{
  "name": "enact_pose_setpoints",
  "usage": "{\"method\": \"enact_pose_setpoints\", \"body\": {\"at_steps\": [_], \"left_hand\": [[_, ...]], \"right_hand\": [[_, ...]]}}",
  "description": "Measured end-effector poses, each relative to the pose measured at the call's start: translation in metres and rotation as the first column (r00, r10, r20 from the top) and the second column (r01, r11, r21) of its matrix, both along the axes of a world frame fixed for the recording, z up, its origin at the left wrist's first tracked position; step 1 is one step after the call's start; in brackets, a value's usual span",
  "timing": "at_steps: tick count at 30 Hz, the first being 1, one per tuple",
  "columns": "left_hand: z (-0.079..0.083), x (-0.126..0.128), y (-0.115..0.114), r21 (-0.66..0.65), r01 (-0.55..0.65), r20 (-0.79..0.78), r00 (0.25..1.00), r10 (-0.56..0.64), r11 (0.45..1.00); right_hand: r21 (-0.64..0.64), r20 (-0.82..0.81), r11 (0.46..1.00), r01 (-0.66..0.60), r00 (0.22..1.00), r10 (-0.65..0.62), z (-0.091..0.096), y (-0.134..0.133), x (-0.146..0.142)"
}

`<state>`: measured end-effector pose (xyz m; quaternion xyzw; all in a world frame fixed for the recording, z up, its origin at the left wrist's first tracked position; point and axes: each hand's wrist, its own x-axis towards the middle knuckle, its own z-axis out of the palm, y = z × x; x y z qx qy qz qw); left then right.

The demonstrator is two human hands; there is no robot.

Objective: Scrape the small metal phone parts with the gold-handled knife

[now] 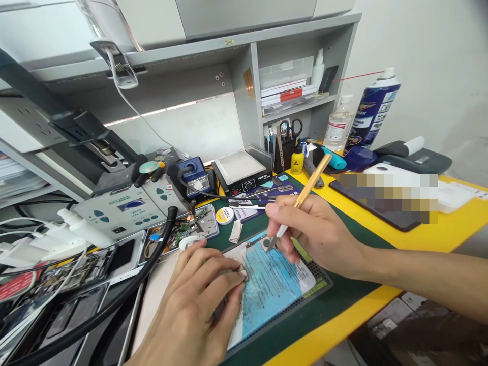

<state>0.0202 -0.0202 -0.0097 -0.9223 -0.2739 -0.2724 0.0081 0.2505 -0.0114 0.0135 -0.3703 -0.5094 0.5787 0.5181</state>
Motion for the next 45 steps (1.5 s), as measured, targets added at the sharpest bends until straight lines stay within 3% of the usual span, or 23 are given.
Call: {"method": "enact_pose_setpoints", "body": {"at_steps": [11,20,36,45], "left_hand": [[-0.009,-0.002,0.001,-0.064,-0.004,0.021,1.0,0.005,0.998],[-0.002,0.001,-0.001,-0.051,0.005,0.034,0.999,-0.003,0.999],[-0.004,-0.002,0.001,0.013,0.004,0.01,1.0,-0.004,1.0],[-0.005,-0.001,0.001,0.028,0.002,0.021,1.0,-0.003,1.0]], "right_hand": [[-0.005,0.002,1.0,-0.014,1.0,0.014,0.0,0.0,0.0],[-0.014,0.001,1.0,-0.012,1.0,0.012,0.0,0.001,-0.002],[0.018,-0.034,0.994,0.108,0.994,-0.107,0.002,0.01,0.004],[0.067,0.089,0.993,0.102,0.99,-0.108,0.005,0.015,0.004]]}}
